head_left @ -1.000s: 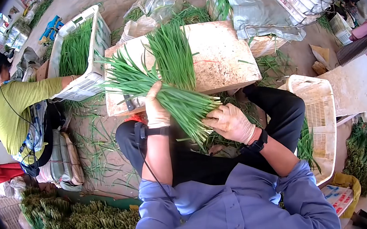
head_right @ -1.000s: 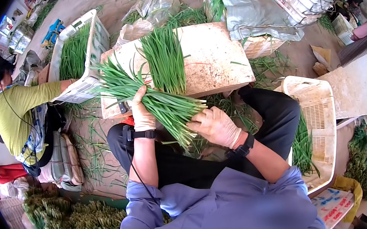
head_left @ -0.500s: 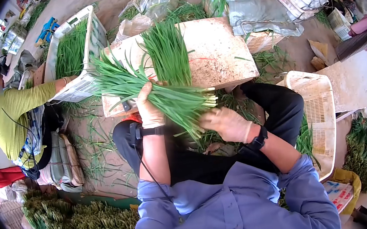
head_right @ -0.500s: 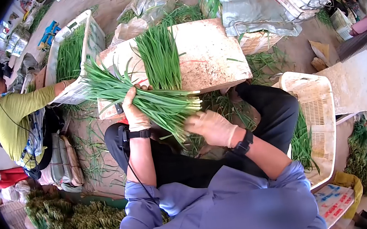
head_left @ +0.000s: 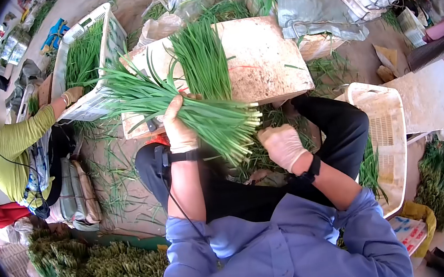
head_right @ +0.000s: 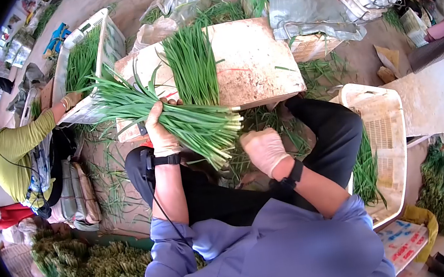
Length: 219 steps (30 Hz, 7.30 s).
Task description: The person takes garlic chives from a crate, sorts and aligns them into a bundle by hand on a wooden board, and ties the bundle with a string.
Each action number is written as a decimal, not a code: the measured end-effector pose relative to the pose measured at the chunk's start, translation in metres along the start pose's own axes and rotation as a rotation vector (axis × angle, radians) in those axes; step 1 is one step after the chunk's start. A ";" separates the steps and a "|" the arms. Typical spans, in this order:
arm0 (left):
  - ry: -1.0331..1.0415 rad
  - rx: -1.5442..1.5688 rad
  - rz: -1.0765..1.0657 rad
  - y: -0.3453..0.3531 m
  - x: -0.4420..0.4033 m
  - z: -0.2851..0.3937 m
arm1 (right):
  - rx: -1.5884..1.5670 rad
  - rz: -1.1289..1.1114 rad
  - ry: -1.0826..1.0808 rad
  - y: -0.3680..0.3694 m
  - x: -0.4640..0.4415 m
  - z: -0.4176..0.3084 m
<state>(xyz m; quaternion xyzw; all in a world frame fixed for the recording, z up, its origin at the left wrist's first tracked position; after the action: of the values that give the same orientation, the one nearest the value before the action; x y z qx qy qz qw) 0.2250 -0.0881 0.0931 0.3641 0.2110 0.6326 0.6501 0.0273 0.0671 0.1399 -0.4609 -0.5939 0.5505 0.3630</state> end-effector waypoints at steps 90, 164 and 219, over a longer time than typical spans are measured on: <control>0.001 -0.130 0.074 -0.006 0.009 0.005 | -1.666 0.105 0.764 0.053 0.015 0.048; 0.152 -0.042 0.263 -0.028 0.012 0.037 | -1.924 -0.436 0.601 0.081 0.004 -0.049; 0.144 0.083 0.091 -0.046 -0.002 0.041 | -1.742 -0.470 0.618 0.082 0.014 -0.024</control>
<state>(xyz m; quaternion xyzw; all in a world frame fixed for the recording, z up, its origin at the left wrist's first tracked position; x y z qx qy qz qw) 0.2860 -0.0954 0.0854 0.3535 0.2661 0.6769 0.5883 0.0579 0.0856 0.0608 -0.5630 -0.7506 -0.3186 0.1343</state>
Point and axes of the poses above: each hand's wrist, its own x-axis away from the middle knuckle, its own y-axis out of the palm, z = x × y, the point moved 8 cm from there along -x, towards the middle knuckle, and after that the axes turned 8 degrees about -x, right-handed, at the moved point
